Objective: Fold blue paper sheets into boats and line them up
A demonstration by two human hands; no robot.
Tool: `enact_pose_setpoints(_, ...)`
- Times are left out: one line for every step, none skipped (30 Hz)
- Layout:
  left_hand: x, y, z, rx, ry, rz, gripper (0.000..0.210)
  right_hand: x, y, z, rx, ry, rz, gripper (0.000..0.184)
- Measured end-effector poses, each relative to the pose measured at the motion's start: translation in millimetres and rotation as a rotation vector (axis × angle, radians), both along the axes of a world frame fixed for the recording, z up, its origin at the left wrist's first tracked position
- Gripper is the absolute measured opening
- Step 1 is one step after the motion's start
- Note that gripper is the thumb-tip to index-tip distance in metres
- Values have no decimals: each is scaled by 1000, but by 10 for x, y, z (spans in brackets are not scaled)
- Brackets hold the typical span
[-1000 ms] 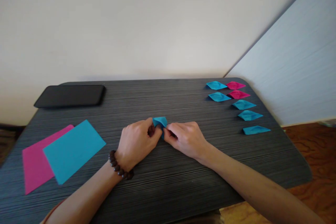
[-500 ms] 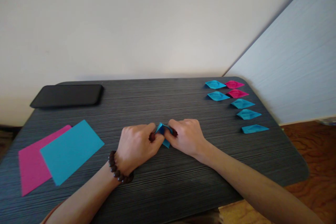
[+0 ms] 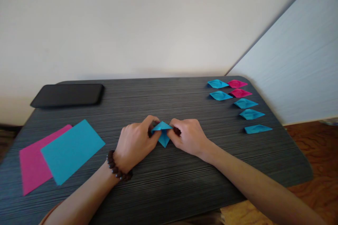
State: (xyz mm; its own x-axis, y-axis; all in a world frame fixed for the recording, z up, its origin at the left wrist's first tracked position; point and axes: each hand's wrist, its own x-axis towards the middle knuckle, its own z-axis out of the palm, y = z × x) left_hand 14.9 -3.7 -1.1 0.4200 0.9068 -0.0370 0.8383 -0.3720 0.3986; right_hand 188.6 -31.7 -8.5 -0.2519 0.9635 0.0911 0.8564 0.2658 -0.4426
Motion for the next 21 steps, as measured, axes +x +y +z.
enact_pose_setpoints(-7, 8, 1, -24, -58, 0, 23, 4, 4, 1, -19, 21, -14, 18)
enact_pose_setpoints(-13, 16, 1, -46, -114, -3, 25, 7, 8, -2, -34, 41, -23, 18)
enact_pose_setpoints(-17, 24, 0, -66, -165, -10, 26, 10, 10, -9, -44, 61, -29, 18)
enact_pose_setpoints(-21, 32, -1, -85, -213, -19, 26, 13, 11, -18, -48, 86, -34, 18)
enact_pose_setpoints(-25, 40, -2, -103, -259, -27, 25, 16, 11, -30, -45, 124, -39, 14)
enact_pose_setpoints(-30, 48, -4, -121, -303, -32, 25, 20, 10, -44, -37, 173, -40, 9)
enact_pose_setpoints(-34, 56, -5, -139, -342, -35, 24, 26, 9, -57, -21, 232, -34, 7)
enact_pose_setpoints(-38, 63, -5, -162, -375, -35, 24, 33, 8, -71, -2, 289, -17, 15)
enact_pose_setpoints(-42, 69, -5, -191, -403, -31, 24, 41, 8, -84, 19, 334, 11, 22)
enact_pose_setpoints(-43, 73, -4, -231, -430, -24, 25, 50, 8, -95, 45, 366, 43, 28)
enact_pose_setpoints(-43, 76, -2, -280, -463, -12, 27, 59, 10, -105, 74, 386, 76, 29)
enact_pose_setpoints(-39, 77, 2, -340, -503, 3, 29, 66, 12, -114, 102, 400, 105, 29)
enact_pose_setpoints(-34, 78, 8, -410, -552, 19, 30, 72, 15, -122, 130, 415, 126, 28)
enact_pose_setpoints(-27, 78, 15, -484, -606, 32, 32, 75, 17, -129, 157, 433, 139, 27)
enact_pose_setpoints(-19, 80, 22, -553, -660, 40, 33, 76, 19, -134, 180, 453, 144, 25)
enact_pose_setpoints(-12, 83, 29, -611, -709, 42, 33, 75, 19, -139, 194, 470, 143, 24)
enact_pose_setpoints(-8, 88, 35, -651, -747, 43, 34, 72, 18, -142, 200, 479, 138, 24)
enact_pose_setpoints(-5, 95, 39, -672, -773, 44, 34, 69, 15, -143, 198, 480, 132, 25)
enact_pose_setpoints(-5, 102, 41, -675, -785, 49, 34, 66, 11, -144, 193, 473, 125, 26)
enact_pose_setpoints(-6, 108, 41, -668, -783, 56, 33, 62, 6, -144, 185, 459, 118, 28)
enact_pose_setpoints(-8, 113, 40, -658, -772, 63, 31, 59, 0, -144, 179, 442, 113, 29)
